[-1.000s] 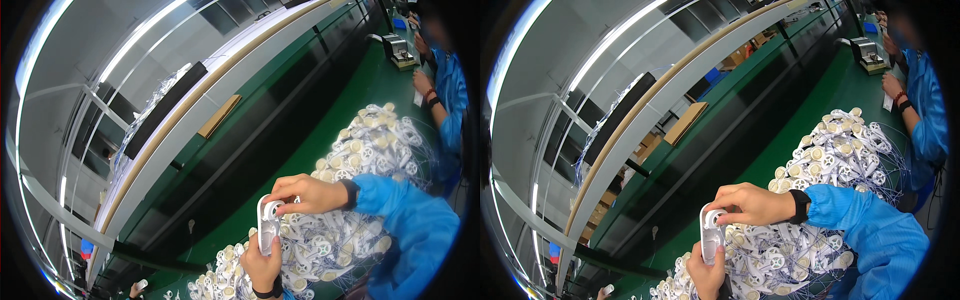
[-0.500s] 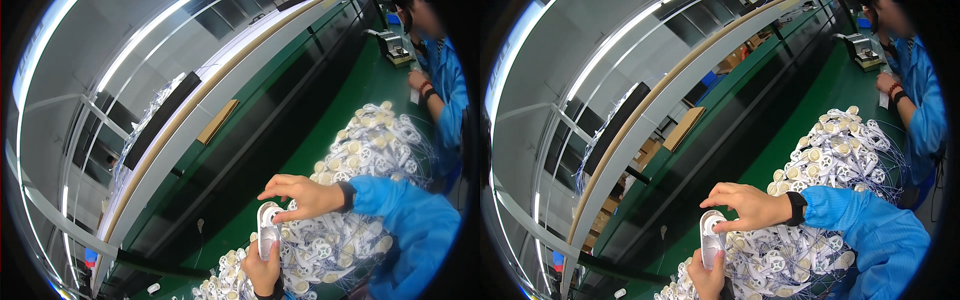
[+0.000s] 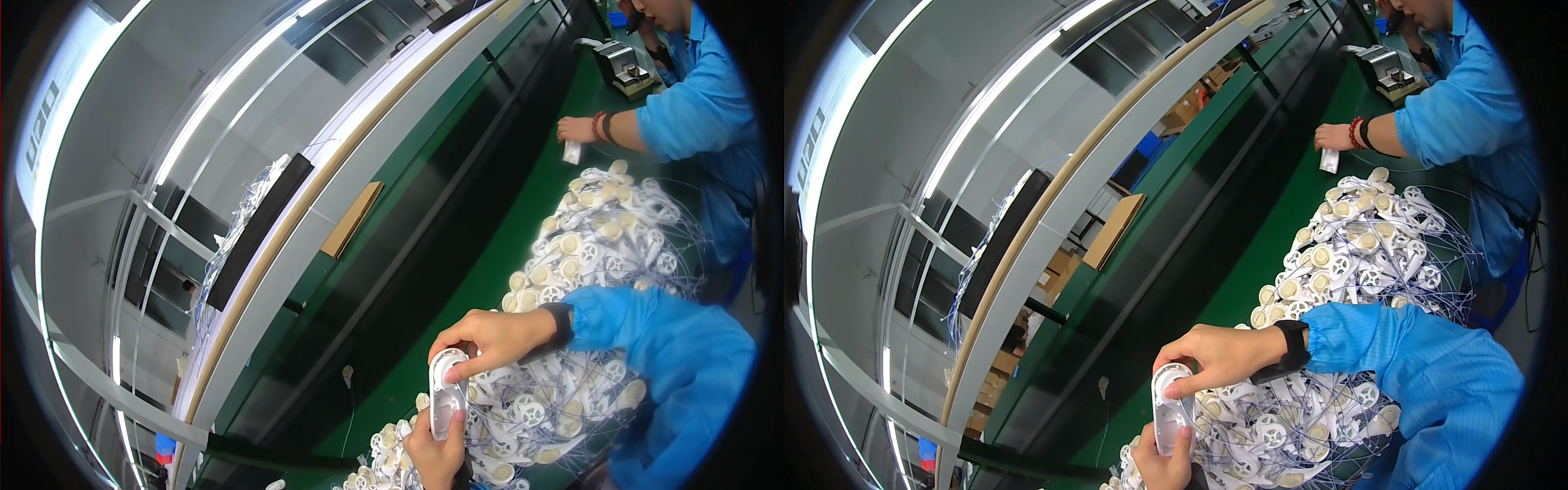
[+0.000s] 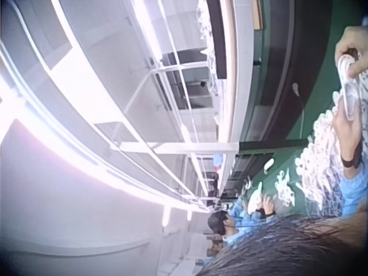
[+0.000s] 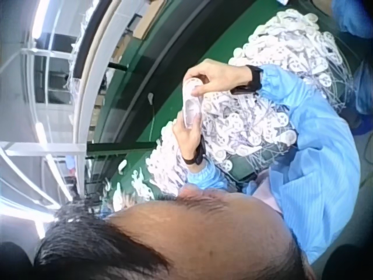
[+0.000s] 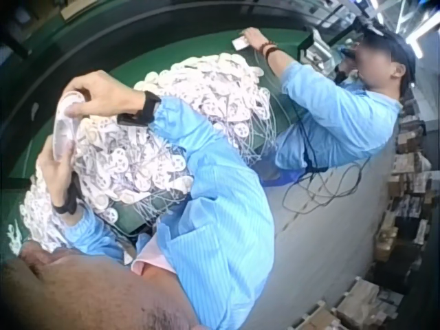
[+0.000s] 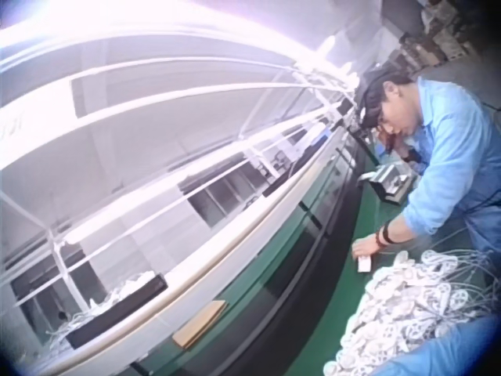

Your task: Assembling white plastic housings and wiring components on a production line.

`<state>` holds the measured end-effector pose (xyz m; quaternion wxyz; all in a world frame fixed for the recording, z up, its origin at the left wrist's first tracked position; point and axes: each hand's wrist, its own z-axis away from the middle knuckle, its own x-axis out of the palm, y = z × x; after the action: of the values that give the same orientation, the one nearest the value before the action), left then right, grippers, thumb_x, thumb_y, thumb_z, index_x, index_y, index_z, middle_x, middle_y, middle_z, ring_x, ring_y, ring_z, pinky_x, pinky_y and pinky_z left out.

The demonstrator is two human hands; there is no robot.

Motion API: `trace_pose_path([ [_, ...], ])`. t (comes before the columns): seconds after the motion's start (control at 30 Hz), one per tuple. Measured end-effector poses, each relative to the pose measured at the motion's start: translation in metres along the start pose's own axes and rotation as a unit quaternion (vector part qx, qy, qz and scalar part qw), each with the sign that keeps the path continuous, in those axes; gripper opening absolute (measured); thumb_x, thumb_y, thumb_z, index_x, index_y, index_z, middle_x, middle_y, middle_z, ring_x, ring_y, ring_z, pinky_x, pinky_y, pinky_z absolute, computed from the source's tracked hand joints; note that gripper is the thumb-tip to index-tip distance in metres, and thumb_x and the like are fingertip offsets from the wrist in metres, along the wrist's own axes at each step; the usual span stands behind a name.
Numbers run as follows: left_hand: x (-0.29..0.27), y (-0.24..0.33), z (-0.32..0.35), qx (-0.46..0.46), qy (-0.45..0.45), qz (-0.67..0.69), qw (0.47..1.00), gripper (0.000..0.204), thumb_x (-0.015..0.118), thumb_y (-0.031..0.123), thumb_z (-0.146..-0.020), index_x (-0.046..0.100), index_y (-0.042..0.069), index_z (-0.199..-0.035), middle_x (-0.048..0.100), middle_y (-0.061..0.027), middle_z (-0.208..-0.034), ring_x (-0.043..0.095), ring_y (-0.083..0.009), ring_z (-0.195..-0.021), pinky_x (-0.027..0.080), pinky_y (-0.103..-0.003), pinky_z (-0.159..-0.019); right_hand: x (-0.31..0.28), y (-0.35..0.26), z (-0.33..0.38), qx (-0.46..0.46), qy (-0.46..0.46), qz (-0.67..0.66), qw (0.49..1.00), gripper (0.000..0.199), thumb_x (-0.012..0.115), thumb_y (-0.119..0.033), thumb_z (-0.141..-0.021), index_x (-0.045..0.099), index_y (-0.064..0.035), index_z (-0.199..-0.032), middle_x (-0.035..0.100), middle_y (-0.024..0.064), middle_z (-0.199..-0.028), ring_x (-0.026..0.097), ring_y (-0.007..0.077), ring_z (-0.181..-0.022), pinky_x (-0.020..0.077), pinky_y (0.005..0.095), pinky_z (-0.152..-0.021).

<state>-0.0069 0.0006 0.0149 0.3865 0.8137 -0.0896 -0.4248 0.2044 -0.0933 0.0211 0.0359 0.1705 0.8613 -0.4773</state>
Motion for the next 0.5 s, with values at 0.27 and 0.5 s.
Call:
trace_pose_path([
  [0.27, 0.003, -0.009, 0.0, -0.001, 0.002, 0.018, 1.0, 0.022, 0.07, 0.013, -0.081, 0.063, -0.001, -0.097, 0.064, -0.019, -0.075, 0.063, -0.0308, -0.067, 0.047, -0.037, -0.063, 0.0, -0.001, 0.001, -0.024, -0.005, 0.031, 0.999, 0.037, 0.064, -0.028, -0.091, 0.059, 0.0027, -0.111, 0.069, 0.0142, -0.096, 0.067, 0.023, -0.086, 0.0532, 0.0316, -0.072],
  [0.5, 0.006, -0.005, 0.0, 0.042, 0.001, -0.034, 0.999, 0.023, 0.068, 0.012, -0.082, 0.061, -0.001, -0.101, 0.064, -0.0187, -0.076, 0.062, -0.0309, -0.069, 0.048, -0.037, -0.065, 0.007, -0.012, 0.005, -0.045, 0.005, 0.063, 0.997, 0.034, 0.064, -0.026, -0.091, 0.059, 0.0022, -0.109, 0.067, 0.0152, -0.095, 0.067, 0.0266, -0.088, 0.0521, 0.0337, -0.074],
])
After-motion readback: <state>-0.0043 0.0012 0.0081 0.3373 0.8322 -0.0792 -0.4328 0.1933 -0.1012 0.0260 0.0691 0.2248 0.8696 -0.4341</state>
